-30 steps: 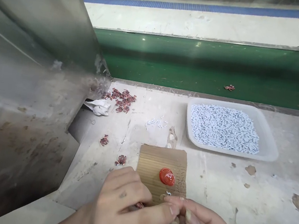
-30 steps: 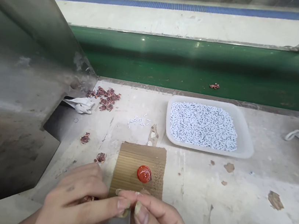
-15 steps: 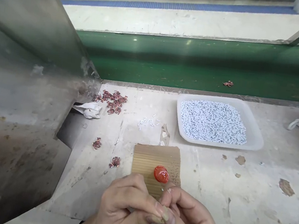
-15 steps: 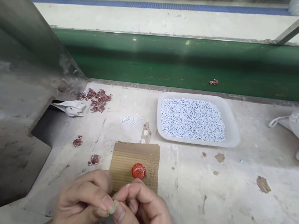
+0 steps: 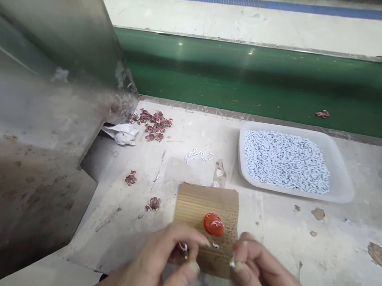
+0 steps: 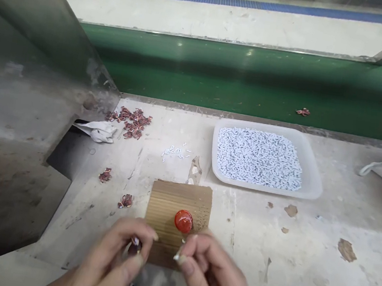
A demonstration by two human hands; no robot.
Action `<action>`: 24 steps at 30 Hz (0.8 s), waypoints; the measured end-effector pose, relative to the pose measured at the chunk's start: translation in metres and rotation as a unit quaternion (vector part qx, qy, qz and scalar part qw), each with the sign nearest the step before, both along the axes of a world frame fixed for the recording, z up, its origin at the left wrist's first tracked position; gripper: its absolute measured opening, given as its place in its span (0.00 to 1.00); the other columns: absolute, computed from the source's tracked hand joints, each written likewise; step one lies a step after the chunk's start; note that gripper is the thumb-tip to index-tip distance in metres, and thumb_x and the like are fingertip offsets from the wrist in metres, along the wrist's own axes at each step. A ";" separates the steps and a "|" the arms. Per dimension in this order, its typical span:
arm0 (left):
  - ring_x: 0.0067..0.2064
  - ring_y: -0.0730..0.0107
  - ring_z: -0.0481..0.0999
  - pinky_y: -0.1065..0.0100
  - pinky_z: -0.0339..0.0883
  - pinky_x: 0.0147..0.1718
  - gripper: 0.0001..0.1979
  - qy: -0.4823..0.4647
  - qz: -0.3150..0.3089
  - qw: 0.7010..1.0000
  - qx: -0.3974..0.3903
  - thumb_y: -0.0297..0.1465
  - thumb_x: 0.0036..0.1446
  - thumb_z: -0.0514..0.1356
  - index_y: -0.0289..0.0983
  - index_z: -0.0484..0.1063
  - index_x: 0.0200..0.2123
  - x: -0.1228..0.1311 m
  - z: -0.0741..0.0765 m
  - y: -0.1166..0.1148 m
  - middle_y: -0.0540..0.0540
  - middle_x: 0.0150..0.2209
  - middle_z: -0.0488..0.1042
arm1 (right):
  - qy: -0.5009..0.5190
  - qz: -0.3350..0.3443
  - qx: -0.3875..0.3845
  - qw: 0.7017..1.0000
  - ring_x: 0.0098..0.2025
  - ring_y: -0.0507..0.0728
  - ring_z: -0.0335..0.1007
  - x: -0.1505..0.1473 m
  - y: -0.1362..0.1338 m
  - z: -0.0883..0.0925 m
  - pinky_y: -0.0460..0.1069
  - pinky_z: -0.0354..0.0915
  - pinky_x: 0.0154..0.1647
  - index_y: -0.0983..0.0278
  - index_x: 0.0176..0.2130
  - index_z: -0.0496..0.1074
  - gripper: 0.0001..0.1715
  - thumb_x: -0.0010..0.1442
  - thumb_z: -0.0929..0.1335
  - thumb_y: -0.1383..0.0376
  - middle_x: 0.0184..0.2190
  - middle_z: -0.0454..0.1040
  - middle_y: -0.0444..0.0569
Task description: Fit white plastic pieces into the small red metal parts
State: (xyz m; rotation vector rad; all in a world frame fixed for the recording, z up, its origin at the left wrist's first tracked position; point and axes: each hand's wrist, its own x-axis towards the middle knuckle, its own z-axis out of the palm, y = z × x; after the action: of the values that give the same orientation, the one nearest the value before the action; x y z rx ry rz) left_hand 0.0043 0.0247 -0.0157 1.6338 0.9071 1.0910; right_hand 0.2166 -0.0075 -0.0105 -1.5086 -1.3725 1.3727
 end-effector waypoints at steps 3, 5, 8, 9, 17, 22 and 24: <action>0.41 0.71 0.83 0.74 0.77 0.43 0.13 0.067 0.032 0.991 -0.107 0.26 0.73 0.56 0.45 0.71 0.56 -0.025 -0.004 -0.004 0.48 0.39 0.83 | -0.280 0.120 0.243 0.921 0.28 0.50 0.70 0.028 0.018 -0.007 0.44 0.62 0.28 0.61 0.44 0.72 0.10 0.76 0.62 0.66 0.33 0.70 0.46; 0.47 0.71 0.85 0.74 0.77 0.48 0.12 0.092 0.042 0.986 -0.136 0.23 0.70 0.59 0.46 0.77 0.49 -0.039 -0.007 -0.004 0.50 0.43 0.85 | -0.309 0.172 0.269 0.896 0.25 0.50 0.66 0.038 0.031 -0.005 0.46 0.55 0.24 0.61 0.45 0.74 0.08 0.74 0.64 0.67 0.32 0.69 0.45; 0.47 0.67 0.87 0.73 0.81 0.45 0.10 0.092 0.088 0.983 -0.130 0.22 0.62 0.66 0.44 0.84 0.40 -0.048 -0.008 -0.002 0.47 0.45 0.86 | -0.344 0.245 0.309 0.852 0.23 0.51 0.58 0.035 0.045 0.003 0.48 0.49 0.23 0.62 0.45 0.74 0.12 0.75 0.62 0.67 0.30 0.65 0.44; 0.43 0.66 0.87 0.74 0.82 0.41 0.10 0.084 0.101 0.983 -0.128 0.22 0.60 0.68 0.43 0.86 0.39 -0.048 -0.008 -0.001 0.47 0.43 0.86 | -0.357 0.264 0.323 0.836 0.23 0.51 0.58 0.032 0.047 0.006 0.48 0.49 0.24 0.63 0.47 0.74 0.13 0.75 0.60 0.68 0.30 0.64 0.44; 0.31 0.65 0.87 0.72 0.83 0.33 0.12 -0.043 0.117 0.971 -0.203 0.19 0.47 0.76 0.40 0.88 0.34 -0.045 -0.001 0.002 0.46 0.30 0.87 | -0.411 0.302 0.387 0.768 0.21 0.51 0.61 0.031 0.055 0.017 0.48 0.51 0.21 0.65 0.44 0.71 0.18 0.75 0.55 0.72 0.28 0.62 0.44; 0.31 0.64 0.89 0.72 0.85 0.34 0.15 -0.165 0.081 0.963 -0.199 0.16 0.42 0.79 0.39 0.86 0.30 -0.035 0.005 0.001 0.46 0.31 0.88 | -0.308 0.240 0.332 0.859 0.24 0.50 0.69 0.021 0.042 0.029 0.44 0.62 0.24 0.61 0.50 0.69 0.09 0.78 0.61 0.64 0.31 0.68 0.45; 0.31 0.62 0.89 0.70 0.86 0.33 0.14 -0.211 0.067 0.957 -0.188 0.17 0.43 0.79 0.39 0.85 0.31 -0.027 0.010 0.000 0.46 0.33 0.89 | -0.209 0.187 0.275 0.920 0.28 0.49 0.71 0.006 0.031 0.039 0.42 0.65 0.28 0.59 0.47 0.69 0.05 0.77 0.63 0.65 0.31 0.69 0.45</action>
State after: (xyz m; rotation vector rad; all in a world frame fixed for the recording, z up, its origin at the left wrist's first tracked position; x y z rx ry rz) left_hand -0.0231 0.0244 -0.0058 0.9892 0.8819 1.2133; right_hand 0.2230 0.0240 0.0282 -1.2235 -2.1866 0.7619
